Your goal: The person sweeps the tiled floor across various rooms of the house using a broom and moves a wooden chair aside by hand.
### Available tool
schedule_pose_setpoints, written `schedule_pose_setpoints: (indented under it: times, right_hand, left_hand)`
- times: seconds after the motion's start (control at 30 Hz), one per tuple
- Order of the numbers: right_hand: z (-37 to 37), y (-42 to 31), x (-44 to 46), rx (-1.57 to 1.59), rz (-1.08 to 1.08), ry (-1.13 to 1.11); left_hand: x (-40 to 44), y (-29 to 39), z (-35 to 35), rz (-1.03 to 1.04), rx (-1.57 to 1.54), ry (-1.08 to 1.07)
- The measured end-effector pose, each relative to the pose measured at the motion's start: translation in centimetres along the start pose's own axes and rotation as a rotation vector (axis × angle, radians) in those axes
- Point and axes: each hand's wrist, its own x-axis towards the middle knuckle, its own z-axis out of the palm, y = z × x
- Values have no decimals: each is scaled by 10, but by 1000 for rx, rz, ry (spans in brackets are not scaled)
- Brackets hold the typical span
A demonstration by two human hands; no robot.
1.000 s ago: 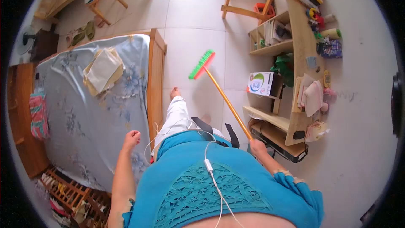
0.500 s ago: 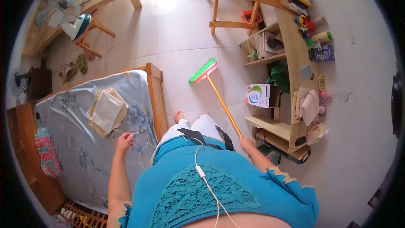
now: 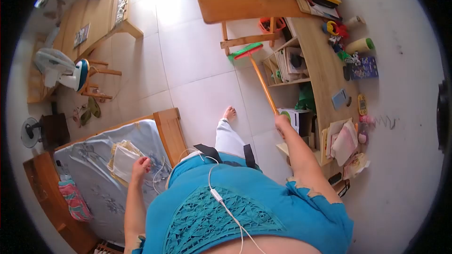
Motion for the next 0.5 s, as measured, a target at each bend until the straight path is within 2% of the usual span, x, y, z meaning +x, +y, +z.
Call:
schedule_pose_setpoints:
  times: [0.1,0.2,0.3,0.43,0.5]
  right_hand:
    - [-18,-46,32,85,61,-60]
    - [8,-26,80,81,55,-157]
    - [6,-1,45,-39,14,-217]
    - [-1,45,-22,-151,105,-262]
    - [-8,64,-42,-212,-12,-260]
  left_hand:
    - [2,40,26,-16,9,-18]
    - [10,68,46,-21,44,2]
    - [29,84,58,-13,67,0]
    - [62,95,65,-17,52,-7]
    - [72,114,74,-23,106,-32]
